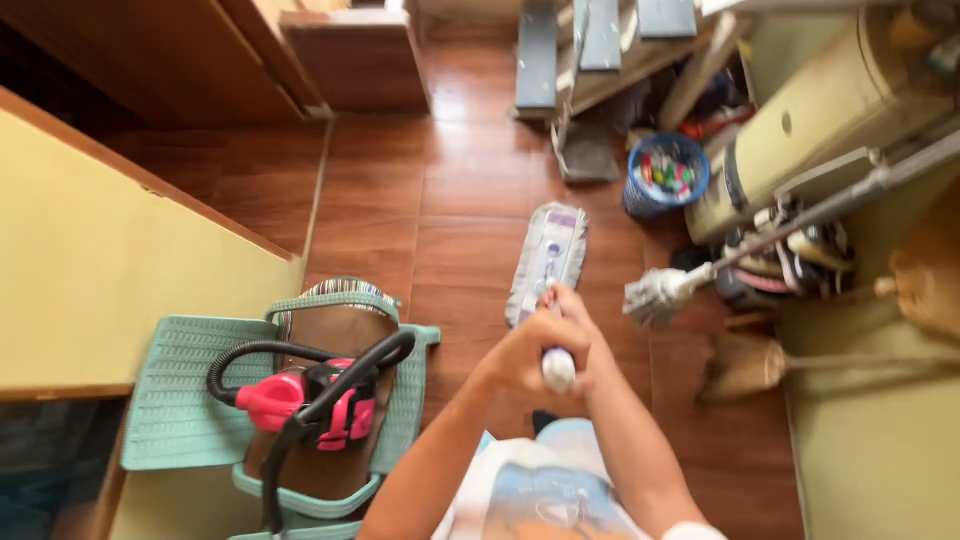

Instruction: Mopping the tiled and wooden floors across various rooms in a home.

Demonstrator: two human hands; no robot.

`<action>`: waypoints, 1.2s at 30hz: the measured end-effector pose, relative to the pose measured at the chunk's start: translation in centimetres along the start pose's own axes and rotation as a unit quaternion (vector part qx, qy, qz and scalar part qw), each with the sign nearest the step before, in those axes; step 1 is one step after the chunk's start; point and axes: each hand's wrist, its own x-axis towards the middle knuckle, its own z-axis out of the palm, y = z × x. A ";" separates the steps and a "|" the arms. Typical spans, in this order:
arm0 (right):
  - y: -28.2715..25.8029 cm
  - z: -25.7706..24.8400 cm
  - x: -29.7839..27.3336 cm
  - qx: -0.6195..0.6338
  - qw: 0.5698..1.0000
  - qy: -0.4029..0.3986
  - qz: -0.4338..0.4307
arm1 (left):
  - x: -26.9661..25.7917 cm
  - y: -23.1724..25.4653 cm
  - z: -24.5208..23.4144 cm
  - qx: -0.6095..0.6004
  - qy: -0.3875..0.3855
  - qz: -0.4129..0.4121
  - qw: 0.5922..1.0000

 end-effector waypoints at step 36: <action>1.3 10.3 -17.7 -0.065 0.989 0.124 -0.054 | 1.6 2.1 -3.2 -0.004 -0.102 0.083 0.991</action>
